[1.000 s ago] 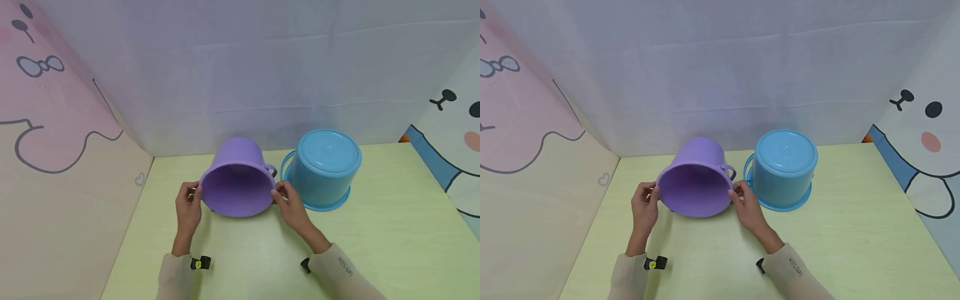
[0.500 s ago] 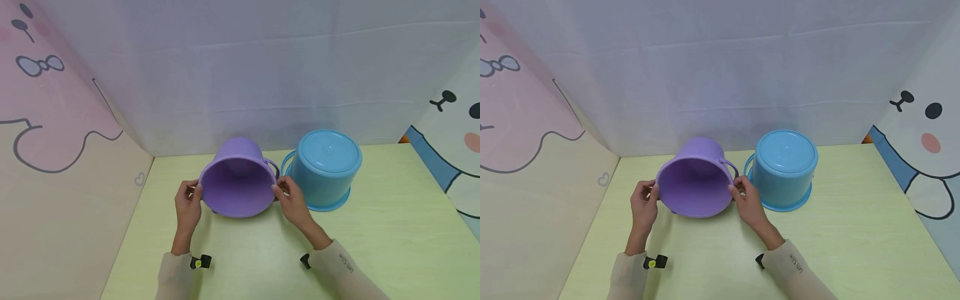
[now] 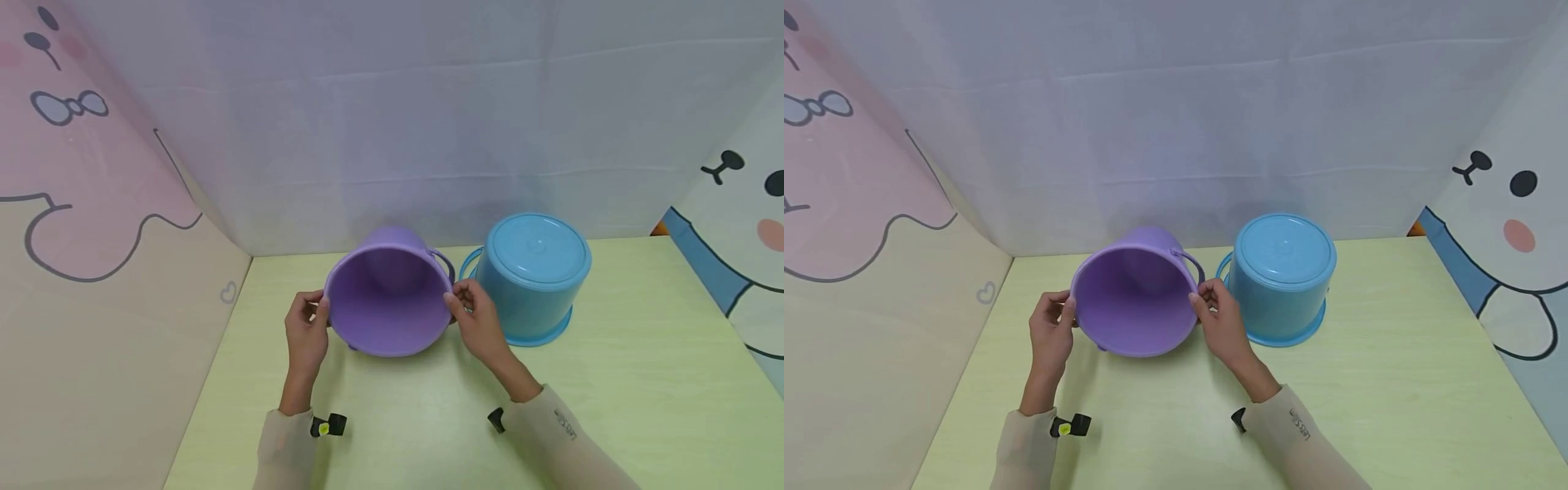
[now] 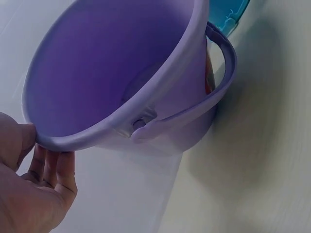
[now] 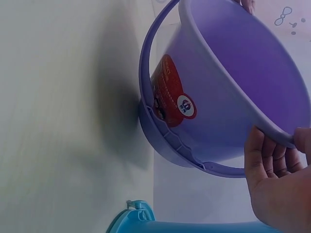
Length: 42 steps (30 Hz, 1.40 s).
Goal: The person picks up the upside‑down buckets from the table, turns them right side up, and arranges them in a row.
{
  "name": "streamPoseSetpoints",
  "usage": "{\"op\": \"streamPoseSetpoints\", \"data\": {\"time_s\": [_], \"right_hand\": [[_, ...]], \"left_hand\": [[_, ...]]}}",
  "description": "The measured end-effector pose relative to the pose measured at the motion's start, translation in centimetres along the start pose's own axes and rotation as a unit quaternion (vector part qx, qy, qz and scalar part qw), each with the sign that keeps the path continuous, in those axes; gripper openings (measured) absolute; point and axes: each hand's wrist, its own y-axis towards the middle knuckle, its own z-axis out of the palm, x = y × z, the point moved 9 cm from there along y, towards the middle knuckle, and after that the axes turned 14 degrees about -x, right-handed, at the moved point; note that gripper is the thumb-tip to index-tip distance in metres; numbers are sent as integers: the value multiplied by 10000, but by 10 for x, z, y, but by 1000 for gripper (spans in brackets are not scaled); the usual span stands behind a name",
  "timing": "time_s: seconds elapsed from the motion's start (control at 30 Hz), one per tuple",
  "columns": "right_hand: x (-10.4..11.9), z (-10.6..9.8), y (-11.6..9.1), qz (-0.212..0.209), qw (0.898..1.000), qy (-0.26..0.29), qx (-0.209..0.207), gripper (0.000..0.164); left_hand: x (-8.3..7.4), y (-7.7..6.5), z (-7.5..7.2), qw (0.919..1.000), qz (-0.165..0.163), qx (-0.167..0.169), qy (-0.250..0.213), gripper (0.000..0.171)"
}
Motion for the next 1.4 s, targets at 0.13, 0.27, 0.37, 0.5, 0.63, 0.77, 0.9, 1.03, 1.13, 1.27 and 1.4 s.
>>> {"op": "streamPoseSetpoints", "data": {"time_s": [0.13,0.27,0.37,0.5,0.63,0.77,0.9,1.03,1.13,1.27,1.4], "right_hand": [[2,-1,2,-92,10000,-8,-35,10],[5,-2,4,-143,9998,9,-99,9],[7,-3,7,-107,9998,11,-154,9],[10,-4,10,-171,9996,4,-203,10],[16,-5,13,-330,9991,49,-261,12],[20,-6,15,-352,9988,59,-323,12],[22,-6,17,-311,9988,63,-369,11],[20,-6,19,-121,9993,14,-354,10],[18,-6,18,153,9995,-14,-260,11],[18,-4,12,504,9987,-79,-65,19],[16,-2,8,700,9975,-89,48,23]], "left_hand": [[-1,1,1,9999,-93,43,-25,16],[-1,1,2,9999,-151,50,2,17],[-2,2,3,9997,-218,25,69,17],[-4,2,4,9992,-371,13,121,17],[-6,3,6,9981,-581,31,191,17],[-6,4,7,9961,-833,38,286,19],[-5,5,7,9936,-1088,35,311,20],[-4,5,9,9921,-1222,17,279,20],[-4,5,11,9918,-1252,-13,256,21],[-4,6,10,9911,-1310,-125,221,20],[-2,6,9,9892,-1442,-222,118,19]]}}
